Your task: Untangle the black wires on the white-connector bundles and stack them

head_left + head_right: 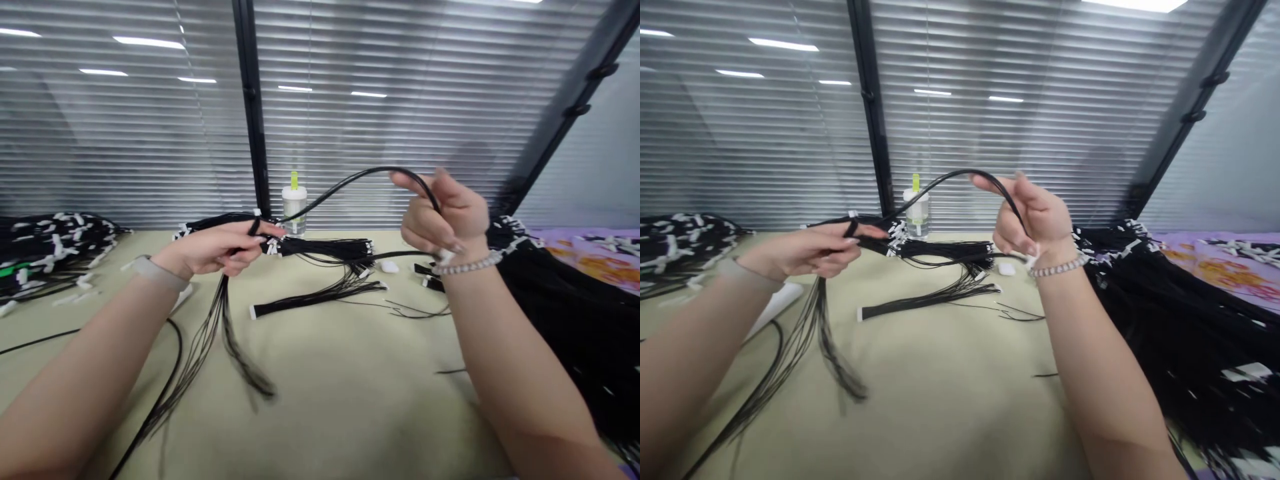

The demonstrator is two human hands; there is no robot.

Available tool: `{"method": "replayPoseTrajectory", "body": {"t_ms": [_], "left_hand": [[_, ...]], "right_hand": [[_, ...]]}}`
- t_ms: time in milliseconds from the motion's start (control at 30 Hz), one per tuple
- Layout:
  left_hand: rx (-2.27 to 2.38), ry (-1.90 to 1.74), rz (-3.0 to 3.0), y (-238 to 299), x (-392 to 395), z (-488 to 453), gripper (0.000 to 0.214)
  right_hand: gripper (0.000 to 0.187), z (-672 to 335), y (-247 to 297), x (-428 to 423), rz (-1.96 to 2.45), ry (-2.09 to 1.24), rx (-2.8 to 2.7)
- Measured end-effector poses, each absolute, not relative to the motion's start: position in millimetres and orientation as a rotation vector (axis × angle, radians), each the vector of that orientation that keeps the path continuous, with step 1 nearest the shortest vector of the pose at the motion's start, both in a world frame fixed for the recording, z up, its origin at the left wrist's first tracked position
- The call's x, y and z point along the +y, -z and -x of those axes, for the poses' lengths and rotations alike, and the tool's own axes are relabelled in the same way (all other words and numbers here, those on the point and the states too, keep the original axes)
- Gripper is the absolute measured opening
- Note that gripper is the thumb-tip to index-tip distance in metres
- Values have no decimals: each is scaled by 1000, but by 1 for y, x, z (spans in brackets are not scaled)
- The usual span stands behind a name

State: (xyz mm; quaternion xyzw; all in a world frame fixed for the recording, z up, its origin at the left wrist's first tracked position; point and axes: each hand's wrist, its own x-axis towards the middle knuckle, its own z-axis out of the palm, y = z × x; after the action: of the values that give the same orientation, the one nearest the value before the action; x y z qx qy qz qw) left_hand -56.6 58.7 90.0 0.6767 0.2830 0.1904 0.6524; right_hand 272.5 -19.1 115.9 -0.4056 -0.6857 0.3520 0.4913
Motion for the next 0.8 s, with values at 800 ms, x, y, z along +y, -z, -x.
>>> {"method": "replayPoseTrajectory", "body": {"t_ms": [800], "left_hand": [[483,-993,-2061,-151,-20,-43,36]], "right_hand": [[47,-349,-169,-33,903,-254,-543]]}}
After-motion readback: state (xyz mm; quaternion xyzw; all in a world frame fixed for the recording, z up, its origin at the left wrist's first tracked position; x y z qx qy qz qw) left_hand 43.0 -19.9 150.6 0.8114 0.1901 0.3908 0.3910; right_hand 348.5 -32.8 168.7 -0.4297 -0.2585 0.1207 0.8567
